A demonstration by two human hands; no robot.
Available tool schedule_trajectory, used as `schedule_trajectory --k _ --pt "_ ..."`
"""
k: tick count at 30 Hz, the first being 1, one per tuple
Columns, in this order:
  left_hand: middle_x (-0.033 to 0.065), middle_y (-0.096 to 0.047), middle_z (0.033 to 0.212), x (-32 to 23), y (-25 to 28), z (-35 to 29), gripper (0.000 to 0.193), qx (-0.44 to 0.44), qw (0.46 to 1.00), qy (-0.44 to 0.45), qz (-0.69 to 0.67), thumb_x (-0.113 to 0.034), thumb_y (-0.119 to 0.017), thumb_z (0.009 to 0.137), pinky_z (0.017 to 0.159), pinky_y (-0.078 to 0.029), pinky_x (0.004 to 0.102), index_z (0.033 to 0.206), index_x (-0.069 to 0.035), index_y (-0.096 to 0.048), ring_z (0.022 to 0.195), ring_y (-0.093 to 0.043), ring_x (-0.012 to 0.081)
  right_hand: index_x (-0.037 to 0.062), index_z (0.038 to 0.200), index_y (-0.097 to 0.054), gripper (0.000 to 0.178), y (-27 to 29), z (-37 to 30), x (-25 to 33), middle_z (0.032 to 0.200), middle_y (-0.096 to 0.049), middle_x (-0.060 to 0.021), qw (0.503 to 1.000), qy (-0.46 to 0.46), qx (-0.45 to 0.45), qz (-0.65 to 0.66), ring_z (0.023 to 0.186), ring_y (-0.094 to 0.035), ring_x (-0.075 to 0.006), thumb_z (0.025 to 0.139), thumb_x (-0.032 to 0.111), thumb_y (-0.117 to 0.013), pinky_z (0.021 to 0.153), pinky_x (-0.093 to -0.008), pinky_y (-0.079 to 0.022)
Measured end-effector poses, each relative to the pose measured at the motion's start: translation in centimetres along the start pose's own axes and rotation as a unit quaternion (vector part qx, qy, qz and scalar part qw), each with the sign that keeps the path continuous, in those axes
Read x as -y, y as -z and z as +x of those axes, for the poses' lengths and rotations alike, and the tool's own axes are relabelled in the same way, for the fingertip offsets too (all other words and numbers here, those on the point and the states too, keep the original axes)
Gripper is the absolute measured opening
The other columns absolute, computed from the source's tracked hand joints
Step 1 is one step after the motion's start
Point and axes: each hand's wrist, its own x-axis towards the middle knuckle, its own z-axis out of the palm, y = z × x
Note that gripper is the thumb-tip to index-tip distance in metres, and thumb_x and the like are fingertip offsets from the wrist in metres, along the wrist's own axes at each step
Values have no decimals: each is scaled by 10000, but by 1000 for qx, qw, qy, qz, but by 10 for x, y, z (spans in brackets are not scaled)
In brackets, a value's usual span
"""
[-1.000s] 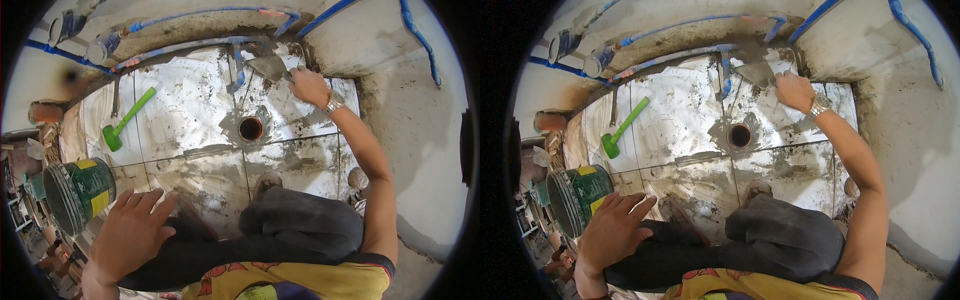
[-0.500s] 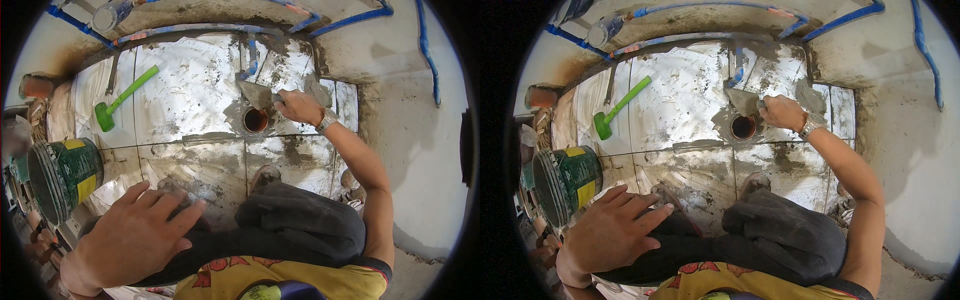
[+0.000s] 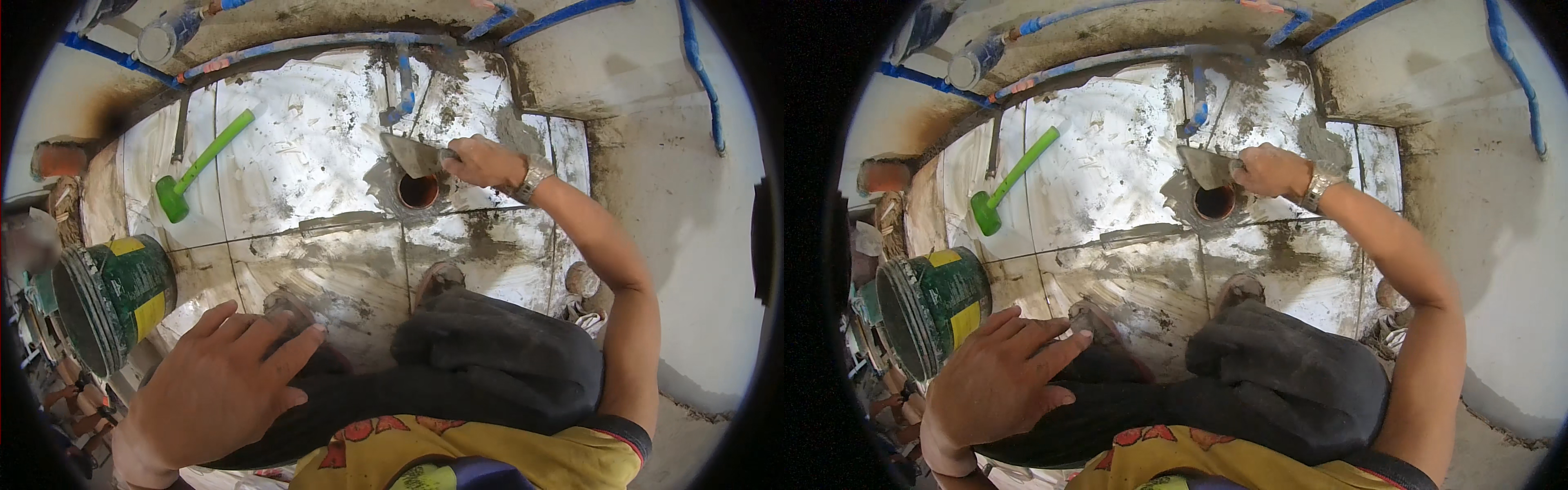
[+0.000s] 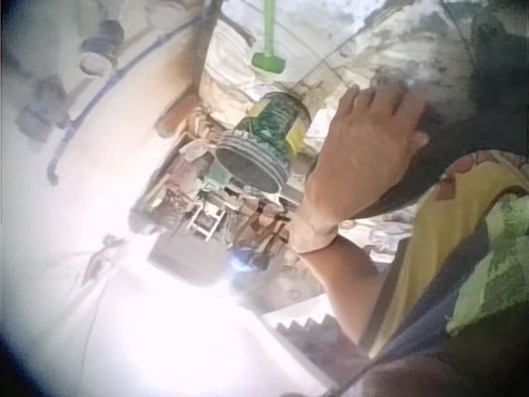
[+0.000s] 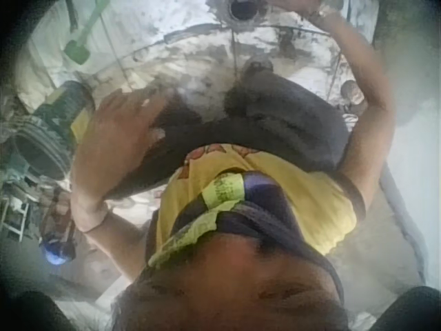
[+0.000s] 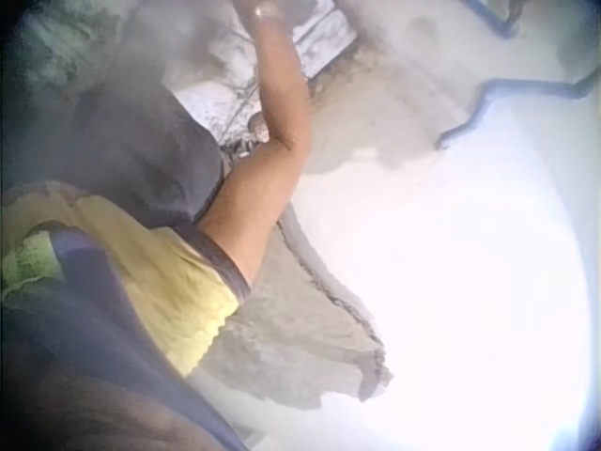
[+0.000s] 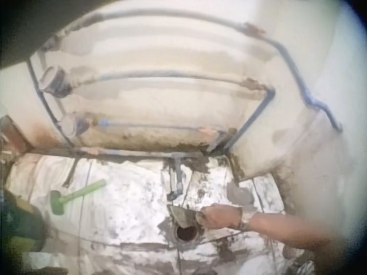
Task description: The person applies mortar to the edges of floor tiles and around a pipe using a trowel.
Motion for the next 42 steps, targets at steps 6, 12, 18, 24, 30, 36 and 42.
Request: schedule_trajectory --k 6,12,18,24,30,36,42 --pt "148 -700 1347 -3 4 16 667 10 999 -35 -21 -361 -825 875 1108 -488 510 1463 -122 -621 1216 -679 352 12 983 -742 395 -12 -5 -17 950 -755 -277 999 -36 -38 -3 949 -746 -452 1023 359 -558 852 -541 -588" --pt "165 -703 1326 -6 4 2 662 -15 999 30 27 -338 -845 850 1082 -499 512 1433 -107 -632 1188 -682 383 1 1039 -725 434 20 -64 -40 936 -758 -261 993 -93 -45 -51 921 -730 -477 953 424 -683 851 -562 -586" --pt "175 -614 1514 -13 11 24 704 49 997 -9 -57 -190 -792 886 1166 -444 471 1549 -143 -559 1367 -595 375 -13 1224 -500 413 -13 -113 -162 1052 -693 -303 916 -234 -297 -134 848 -722 -479 982 275 -669 732 -565 -588" --pt "170 -707 1324 12 1 52 667 21 999 -32 -7 -314 -854 840 1100 -488 501 1428 -85 -634 1207 -670 384 -13 1201 -501 324 -9 -86 -167 1043 -696 -298 919 -252 -260 -157 882 -717 -498 1030 253 -570 770 -572 -583" --pt "182 -708 1291 21 0 48 658 -18 1000 -5 14 -302 -842 858 1098 -489 497 1435 -70 -627 1196 -666 395 2 1178 -508 299 -32 -161 -187 1040 -731 -284 897 -342 -244 -134 956 -718 -492 1037 262 -553 841 -585 -563" --pt "171 -713 1273 9 9 34 673 8 998 -59 14 -342 -853 841 1060 -509 489 1422 -82 -634 1136 -679 403 9 1147 -520 305 -26 -180 -143 986 -725 -263 899 -322 -260 -142 870 -712 -486 1028 276 -608 787 -573 -566" --pt "166 -711 1284 16 6 51 674 13 997 -82 9 -366 -846 844 1069 -504 486 1421 -86 -637 1147 -678 405 48 1195 -558 304 -6 -111 -158 1016 -717 -243 902 -227 -348 -118 857 -716 -457 1008 276 -633 750 -565 -566"
